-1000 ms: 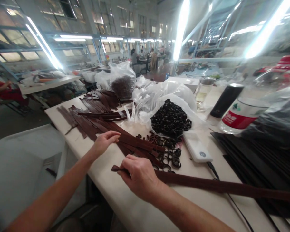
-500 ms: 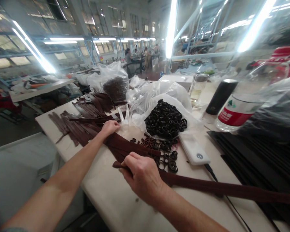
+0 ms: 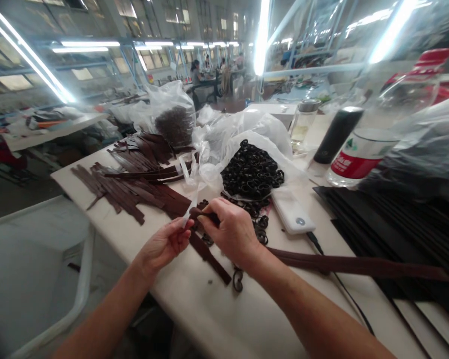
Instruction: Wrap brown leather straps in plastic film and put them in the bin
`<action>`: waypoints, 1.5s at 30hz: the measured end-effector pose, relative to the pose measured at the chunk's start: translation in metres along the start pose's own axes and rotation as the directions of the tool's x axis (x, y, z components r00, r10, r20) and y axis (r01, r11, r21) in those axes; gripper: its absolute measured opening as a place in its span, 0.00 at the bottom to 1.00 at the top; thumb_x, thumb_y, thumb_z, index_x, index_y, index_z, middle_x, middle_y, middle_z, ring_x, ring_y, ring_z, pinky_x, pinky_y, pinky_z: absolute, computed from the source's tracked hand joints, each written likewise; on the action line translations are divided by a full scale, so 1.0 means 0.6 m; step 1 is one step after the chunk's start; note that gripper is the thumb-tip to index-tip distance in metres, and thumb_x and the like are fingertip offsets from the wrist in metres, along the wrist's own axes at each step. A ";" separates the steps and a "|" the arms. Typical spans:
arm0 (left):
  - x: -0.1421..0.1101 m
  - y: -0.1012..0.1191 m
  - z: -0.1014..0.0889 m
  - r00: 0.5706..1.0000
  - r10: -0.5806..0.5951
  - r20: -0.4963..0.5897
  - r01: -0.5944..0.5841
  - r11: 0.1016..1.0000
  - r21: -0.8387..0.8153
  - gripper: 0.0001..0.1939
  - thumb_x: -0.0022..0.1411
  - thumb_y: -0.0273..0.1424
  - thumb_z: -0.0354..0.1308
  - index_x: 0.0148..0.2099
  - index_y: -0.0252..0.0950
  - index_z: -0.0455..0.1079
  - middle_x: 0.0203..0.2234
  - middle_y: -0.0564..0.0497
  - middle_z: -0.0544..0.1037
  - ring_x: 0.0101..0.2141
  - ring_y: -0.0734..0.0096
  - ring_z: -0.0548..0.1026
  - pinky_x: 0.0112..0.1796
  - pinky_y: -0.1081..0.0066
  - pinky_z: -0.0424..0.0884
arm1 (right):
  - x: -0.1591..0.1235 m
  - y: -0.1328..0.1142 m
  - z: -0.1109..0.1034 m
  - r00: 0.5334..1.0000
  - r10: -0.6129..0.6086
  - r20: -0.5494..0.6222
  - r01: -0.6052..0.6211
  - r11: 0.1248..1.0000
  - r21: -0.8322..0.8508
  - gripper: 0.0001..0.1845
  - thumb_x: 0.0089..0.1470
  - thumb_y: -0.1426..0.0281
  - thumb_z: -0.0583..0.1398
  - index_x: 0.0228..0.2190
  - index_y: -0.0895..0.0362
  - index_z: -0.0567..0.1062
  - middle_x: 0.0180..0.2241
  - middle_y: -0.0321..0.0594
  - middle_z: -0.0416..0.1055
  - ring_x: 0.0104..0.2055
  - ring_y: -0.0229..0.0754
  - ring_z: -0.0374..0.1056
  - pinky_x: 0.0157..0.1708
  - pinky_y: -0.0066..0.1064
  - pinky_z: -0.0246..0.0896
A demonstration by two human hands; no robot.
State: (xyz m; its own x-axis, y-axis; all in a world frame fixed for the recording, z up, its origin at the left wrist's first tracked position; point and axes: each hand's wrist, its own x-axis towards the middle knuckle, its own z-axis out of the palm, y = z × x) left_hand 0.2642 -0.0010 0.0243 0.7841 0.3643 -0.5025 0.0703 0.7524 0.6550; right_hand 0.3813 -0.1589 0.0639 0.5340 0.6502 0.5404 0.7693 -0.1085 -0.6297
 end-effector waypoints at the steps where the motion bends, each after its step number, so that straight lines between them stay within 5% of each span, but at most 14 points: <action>1: -0.013 -0.014 0.000 1.000 -0.013 -0.012 0.012 0.998 -0.057 0.03 0.59 0.20 0.60 0.37 0.32 0.72 0.29 0.50 0.81 0.24 0.75 0.79 0.24 0.79 0.75 | 0.001 -0.001 -0.003 1.000 -0.009 -0.001 0.009 1.000 -0.009 0.05 0.53 0.74 0.63 0.26 0.57 0.72 0.27 0.35 0.71 0.29 0.38 0.68 0.31 0.27 0.59; 10: -0.056 -0.049 0.009 0.994 -0.094 -0.055 0.079 0.969 -0.235 0.06 0.64 0.23 0.56 0.34 0.31 0.70 0.25 0.49 0.79 0.23 0.75 0.78 0.24 0.78 0.75 | -0.031 -0.035 -0.022 0.987 -0.102 0.126 0.108 0.993 -0.041 0.05 0.54 0.73 0.62 0.27 0.57 0.72 0.27 0.37 0.72 0.28 0.37 0.68 0.29 0.27 0.59; 17: -0.079 -0.083 0.014 0.986 -0.165 0.011 0.164 0.970 -0.178 0.08 0.65 0.24 0.53 0.35 0.30 0.72 0.28 0.45 0.81 0.26 0.71 0.80 0.25 0.76 0.76 | -0.114 -0.050 -0.077 0.981 -0.116 0.158 0.137 0.983 -0.125 0.05 0.58 0.72 0.60 0.30 0.57 0.72 0.26 0.36 0.69 0.27 0.36 0.66 0.27 0.26 0.58; 22: -0.090 -0.114 0.023 0.987 -0.126 0.096 0.134 0.988 -0.082 0.03 0.59 0.25 0.61 0.35 0.30 0.73 0.29 0.46 0.81 0.27 0.73 0.79 0.25 0.77 0.75 | -0.162 -0.052 -0.073 0.979 -0.066 0.192 0.089 0.990 -0.111 0.04 0.58 0.72 0.60 0.30 0.58 0.73 0.26 0.37 0.69 0.26 0.36 0.65 0.27 0.27 0.58; 25: -0.096 -0.128 0.023 0.989 -0.105 0.103 0.109 0.994 -0.033 0.08 0.52 0.27 0.68 0.33 0.31 0.72 0.27 0.49 0.80 0.26 0.72 0.79 0.26 0.77 0.75 | -0.165 -0.042 -0.063 0.986 0.034 0.161 -0.029 0.999 -0.035 0.04 0.56 0.72 0.61 0.29 0.57 0.73 0.26 0.37 0.70 0.27 0.36 0.66 0.28 0.28 0.59; 27: -0.101 -0.134 0.019 0.992 -0.079 0.098 0.078 0.997 0.013 0.11 0.48 0.30 0.71 0.32 0.32 0.72 0.27 0.51 0.79 0.27 0.71 0.79 0.26 0.77 0.74 | -0.159 -0.032 -0.059 0.970 0.198 0.140 -0.212 0.972 0.097 0.06 0.54 0.69 0.63 0.27 0.57 0.73 0.24 0.35 0.69 0.25 0.36 0.65 0.25 0.27 0.59; 31: -0.115 -0.142 0.012 0.992 0.028 0.124 -0.053 0.978 0.202 0.12 0.50 0.36 0.69 0.32 0.32 0.74 0.28 0.49 0.79 0.29 0.73 0.77 0.29 0.78 0.72 | -0.146 -0.016 -0.052 0.833 0.472 0.288 -0.553 0.704 0.446 0.13 0.49 0.61 0.66 0.26 0.56 0.72 0.19 0.33 0.69 0.21 0.35 0.65 0.22 0.27 0.60; 33: -0.122 -0.143 0.010 0.985 0.078 0.153 -0.121 0.947 0.298 0.12 0.54 0.37 0.67 0.33 0.33 0.75 0.29 0.49 0.79 0.30 0.73 0.76 0.31 0.77 0.71 | -0.143 -0.014 -0.052 0.812 0.477 0.337 -0.582 0.623 0.523 0.15 0.47 0.59 0.67 0.27 0.57 0.73 0.22 0.35 0.73 0.24 0.37 0.68 0.25 0.28 0.63; 37: -0.131 -0.145 0.011 0.972 0.124 0.198 -0.197 0.889 0.413 0.10 0.55 0.36 0.65 0.32 0.33 0.77 0.29 0.49 0.78 0.32 0.71 0.74 0.33 0.76 0.71 | -0.142 -0.021 -0.059 0.822 0.392 0.413 -0.565 0.653 0.505 0.13 0.46 0.61 0.69 0.27 0.58 0.76 0.24 0.35 0.73 0.24 0.33 0.64 0.24 0.26 0.60; 41: -0.135 -0.148 0.016 0.973 0.135 0.186 -0.199 0.900 0.388 0.08 0.54 0.34 0.66 0.30 0.33 0.78 0.28 0.49 0.78 0.30 0.72 0.73 0.32 0.75 0.71 | -0.143 -0.024 -0.061 0.776 0.357 0.520 -0.610 0.636 0.472 0.15 0.46 0.60 0.69 0.27 0.59 0.77 0.23 0.34 0.71 0.23 0.32 0.61 0.22 0.25 0.57; 45: -0.138 -0.159 0.015 0.974 0.107 0.199 -0.172 0.924 0.341 0.09 0.52 0.34 0.68 0.32 0.32 0.79 0.30 0.47 0.79 0.31 0.71 0.74 0.33 0.76 0.71 | -0.143 -0.016 -0.050 0.775 0.395 0.493 -0.626 0.583 0.518 0.16 0.44 0.59 0.70 0.27 0.59 0.77 0.24 0.36 0.73 0.25 0.35 0.64 0.25 0.28 0.60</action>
State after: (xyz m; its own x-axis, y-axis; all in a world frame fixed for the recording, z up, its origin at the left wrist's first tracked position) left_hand 0.1983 -0.1078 0.0084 0.8941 0.3262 -0.3068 0.1405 0.4461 0.8839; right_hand 0.3385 -0.2359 0.0405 0.5448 0.8320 -0.1046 -0.0673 -0.0810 -0.9944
